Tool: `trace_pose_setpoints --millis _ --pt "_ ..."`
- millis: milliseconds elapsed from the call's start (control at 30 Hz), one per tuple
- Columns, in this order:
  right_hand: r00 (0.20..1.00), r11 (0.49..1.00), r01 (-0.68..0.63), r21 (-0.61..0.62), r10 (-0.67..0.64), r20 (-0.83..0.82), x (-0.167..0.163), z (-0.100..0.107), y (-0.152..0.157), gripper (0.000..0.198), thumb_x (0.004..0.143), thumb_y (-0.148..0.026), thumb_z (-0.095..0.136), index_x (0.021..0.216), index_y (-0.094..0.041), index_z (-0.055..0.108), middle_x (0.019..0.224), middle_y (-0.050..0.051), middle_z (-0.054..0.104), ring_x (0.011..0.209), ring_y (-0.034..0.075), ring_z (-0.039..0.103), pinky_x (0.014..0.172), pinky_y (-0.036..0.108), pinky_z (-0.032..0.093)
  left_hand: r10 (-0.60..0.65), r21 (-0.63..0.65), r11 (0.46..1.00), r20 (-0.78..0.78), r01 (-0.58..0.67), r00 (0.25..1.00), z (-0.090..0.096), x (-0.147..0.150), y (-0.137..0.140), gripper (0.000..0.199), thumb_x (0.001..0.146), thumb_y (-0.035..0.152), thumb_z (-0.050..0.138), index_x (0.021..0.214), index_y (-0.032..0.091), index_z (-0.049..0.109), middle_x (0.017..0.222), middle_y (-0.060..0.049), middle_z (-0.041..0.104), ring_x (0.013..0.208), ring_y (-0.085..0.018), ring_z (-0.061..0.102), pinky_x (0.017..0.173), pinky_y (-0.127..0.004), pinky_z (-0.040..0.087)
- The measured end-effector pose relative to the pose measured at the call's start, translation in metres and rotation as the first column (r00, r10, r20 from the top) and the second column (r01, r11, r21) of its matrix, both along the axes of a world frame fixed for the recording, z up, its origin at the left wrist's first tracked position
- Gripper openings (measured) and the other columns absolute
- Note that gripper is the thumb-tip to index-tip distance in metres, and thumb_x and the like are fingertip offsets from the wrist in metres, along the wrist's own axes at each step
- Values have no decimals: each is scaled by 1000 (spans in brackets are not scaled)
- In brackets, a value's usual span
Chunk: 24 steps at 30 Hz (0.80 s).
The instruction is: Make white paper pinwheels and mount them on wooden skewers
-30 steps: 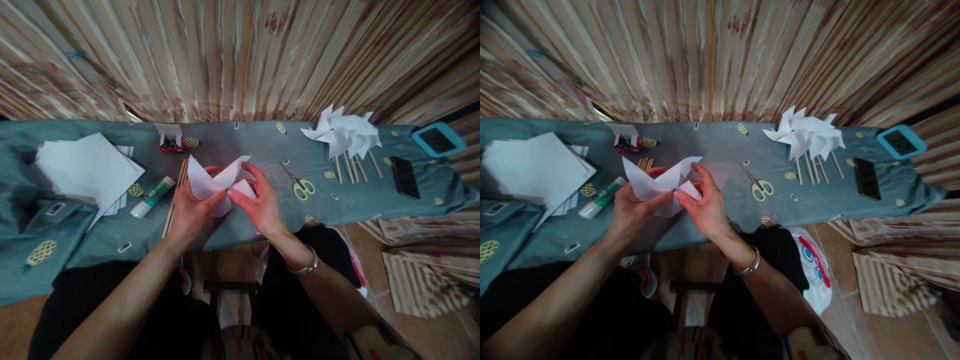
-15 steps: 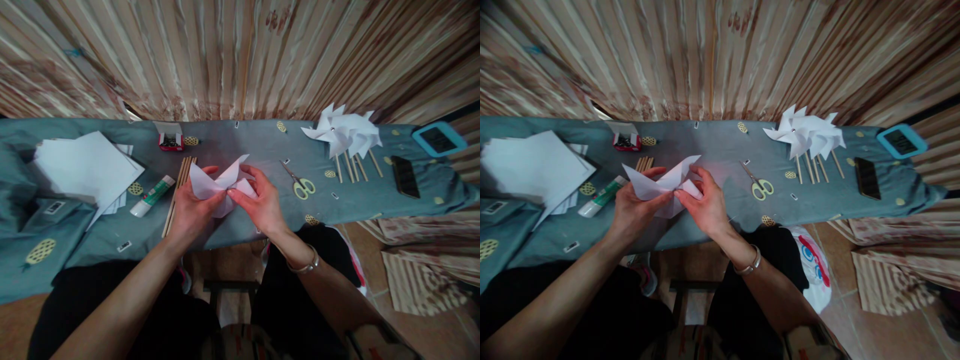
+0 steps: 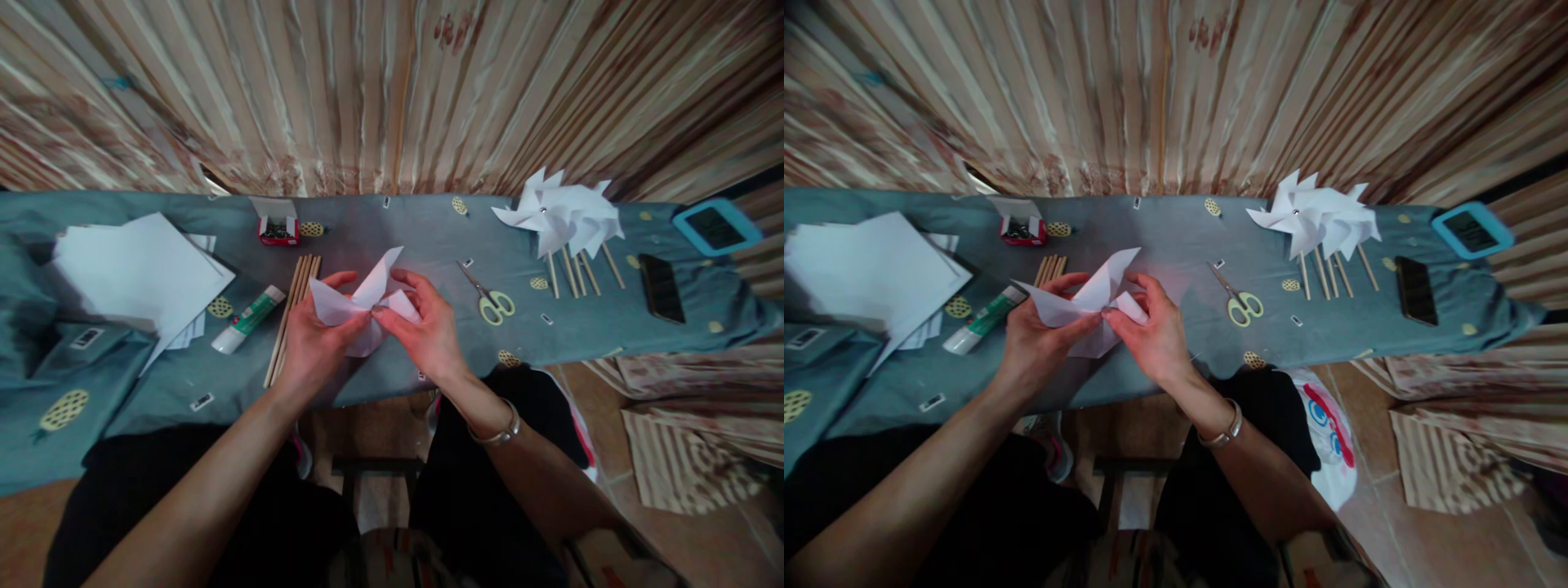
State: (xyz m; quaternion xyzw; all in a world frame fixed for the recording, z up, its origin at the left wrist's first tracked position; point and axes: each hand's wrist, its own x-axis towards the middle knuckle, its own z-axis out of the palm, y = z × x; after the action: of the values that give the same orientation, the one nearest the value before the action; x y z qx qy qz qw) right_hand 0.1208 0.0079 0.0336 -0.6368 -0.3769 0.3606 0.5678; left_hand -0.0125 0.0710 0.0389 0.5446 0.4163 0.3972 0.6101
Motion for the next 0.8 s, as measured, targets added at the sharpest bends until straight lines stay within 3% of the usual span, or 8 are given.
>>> trace_pose_setpoints --millis 167,433,533,600,700,800 --pt "1000 1000 -14 21 14 -6 3 2 1 57 68 -33 78 119 -24 56 97 4 70 83 21 67 79 42 58 9 -102 995 53 -4 999 3 0 1 61 55 26 82 111 12 63 84 -5 71 70 -18 66 65 -29 55" --pt "971 999 -9 -53 -4 -240 12 8 1 69 59 -37 83 120 -21 54 90 3 72 74 19 68 69 37 58 61 -236 971 111 -34 992 3 1 1 65 50 23 83 111 11 63 85 -4 71 71 -17 65 68 -29 55" --pt "965 998 8 -58 -23 -263 19 10 0 50 61 -40 81 102 -19 62 81 1 72 65 14 65 60 28 53 80 -227 972 87 -58 993 5 0 2 64 51 26 83 111 10 63 85 -4 71 72 -17 65 68 -29 55" --pt "969 995 -47 -92 23 -247 22 11 -2 35 64 -43 79 85 -17 66 73 0 71 59 10 61 54 23 48 86 -220 973 69 -69 994 7 0 2 63 53 27 82 111 10 63 86 -4 71 73 -18 65 69 -30 55" --pt "951 966 -170 -194 109 -289 23 11 -3 33 61 -44 80 76 -16 70 67 0 69 54 9 55 48 21 41 60 -236 971 74 -41 995 7 0 1 65 53 25 81 113 10 62 86 -4 71 71 -18 65 67 -29 55" --pt "918 955 -178 -236 75 -390 19 10 -3 35 48 -35 87 75 -17 72 68 -1 70 55 10 57 51 22 44 30 -251 968 100 -4 995 6 2 -2 66 52 23 82 114 10 61 83 -4 71 69 -17 64 65 -27 54"
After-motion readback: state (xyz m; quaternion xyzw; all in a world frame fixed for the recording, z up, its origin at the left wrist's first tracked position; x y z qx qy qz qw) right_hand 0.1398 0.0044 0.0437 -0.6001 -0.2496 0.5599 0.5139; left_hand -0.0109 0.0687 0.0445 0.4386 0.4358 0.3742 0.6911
